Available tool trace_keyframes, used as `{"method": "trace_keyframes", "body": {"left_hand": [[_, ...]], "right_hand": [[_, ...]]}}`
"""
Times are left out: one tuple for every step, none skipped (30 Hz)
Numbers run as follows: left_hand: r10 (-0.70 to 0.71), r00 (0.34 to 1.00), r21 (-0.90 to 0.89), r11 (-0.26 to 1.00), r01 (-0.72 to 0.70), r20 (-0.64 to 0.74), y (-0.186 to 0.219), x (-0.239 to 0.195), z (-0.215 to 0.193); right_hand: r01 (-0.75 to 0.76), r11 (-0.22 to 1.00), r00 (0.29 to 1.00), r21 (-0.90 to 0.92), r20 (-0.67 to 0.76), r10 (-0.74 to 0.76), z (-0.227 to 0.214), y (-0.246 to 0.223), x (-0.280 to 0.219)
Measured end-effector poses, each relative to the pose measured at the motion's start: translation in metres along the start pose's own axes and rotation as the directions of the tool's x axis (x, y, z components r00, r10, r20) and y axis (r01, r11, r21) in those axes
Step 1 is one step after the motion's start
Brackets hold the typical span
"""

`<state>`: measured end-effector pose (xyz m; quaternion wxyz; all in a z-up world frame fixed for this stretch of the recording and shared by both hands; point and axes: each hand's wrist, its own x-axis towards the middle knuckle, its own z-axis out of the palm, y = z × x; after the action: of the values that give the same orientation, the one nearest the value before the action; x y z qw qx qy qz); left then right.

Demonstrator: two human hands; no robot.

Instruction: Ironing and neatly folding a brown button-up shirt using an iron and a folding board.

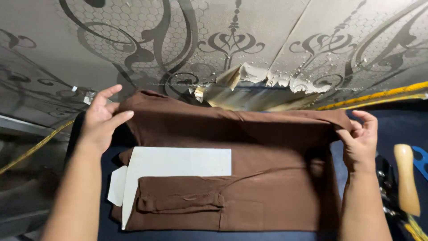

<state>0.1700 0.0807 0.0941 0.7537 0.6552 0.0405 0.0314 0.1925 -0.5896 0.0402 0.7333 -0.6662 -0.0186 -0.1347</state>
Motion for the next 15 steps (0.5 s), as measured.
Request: {"method": "trace_keyframes", "body": {"left_hand": [[0.025,0.998,0.075,0.997,-0.029,0.049,0.006,-0.020,-0.001],[0.019,0.997,0.071,0.997,-0.024,0.070,0.004,-0.041,-0.007],[-0.029,0.996,0.178,0.984,0.015,0.079,0.002,-0.061,-0.014],[-0.080,0.993,0.285,0.957,0.054,0.082,0.000,-0.083,-0.021],[-0.091,0.991,0.282,0.958,0.059,0.102,-0.012,-0.099,-0.024],[-0.151,0.984,0.354,0.929,0.109,0.094,-0.023,-0.116,-0.027],[-0.209,0.974,0.425,0.892,0.155,0.083,-0.033,-0.134,-0.032],[-0.219,0.972,0.423,0.891,0.163,0.085,-0.048,-0.144,-0.034],[-0.315,0.946,0.436,0.864,0.251,0.078,-0.063,-0.155,-0.037],[-0.402,0.913,0.448,0.830,0.332,0.068,-0.076,-0.164,-0.040],[-0.405,0.912,0.448,0.829,0.335,0.069,-0.080,-0.168,-0.037],[-0.430,0.901,0.507,0.790,0.345,0.058,-0.083,-0.172,-0.035],[-0.454,0.890,0.563,0.747,0.353,0.045,-0.087,-0.175,-0.033],[-0.460,0.887,0.564,0.745,0.356,0.047,-0.086,-0.175,-0.028],[-0.450,0.892,0.613,0.717,0.332,0.043,-0.085,-0.175,-0.023]], "right_hand": [[0.025,0.999,0.999,-0.033,-0.028,-0.026,-0.004,-0.010,-0.023],[0.025,0.999,0.998,-0.044,-0.048,-0.027,-0.008,-0.014,-0.047],[0.017,0.985,0.997,-0.170,-0.076,-0.030,-0.012,-0.018,-0.071],[-0.001,0.956,0.994,-0.294,-0.104,-0.031,-0.015,-0.022,-0.096],[-0.011,0.952,0.992,-0.305,-0.123,-0.027,-0.025,-0.013,-0.120],[-0.028,0.930,0.995,-0.367,-0.102,-0.010,-0.032,-0.003,-0.140],[-0.044,0.903,0.997,-0.428,-0.081,0.010,-0.040,0.007,-0.161],[-0.053,0.900,0.996,-0.433,-0.085,0.018,-0.040,0.012,-0.174],[-0.113,0.857,0.992,-0.502,-0.105,0.069,-0.040,0.017,-0.188],[-0.165,0.809,0.986,-0.564,-0.126,0.114,-0.038,0.022,-0.198],[-0.168,0.807,0.985,-0.566,-0.127,0.117,-0.035,0.019,-0.202],[-0.187,0.688,0.982,-0.701,-0.130,0.135,-0.032,0.017,-0.205],[-0.198,0.546,0.979,-0.814,-0.136,0.153,-0.029,0.014,-0.209],[-0.204,0.544,0.978,-0.814,-0.139,0.158,-0.027,0.008,-0.211],[-0.123,0.433,0.989,-0.893,-0.071,0.133,-0.024,0.002,-0.212]]}}
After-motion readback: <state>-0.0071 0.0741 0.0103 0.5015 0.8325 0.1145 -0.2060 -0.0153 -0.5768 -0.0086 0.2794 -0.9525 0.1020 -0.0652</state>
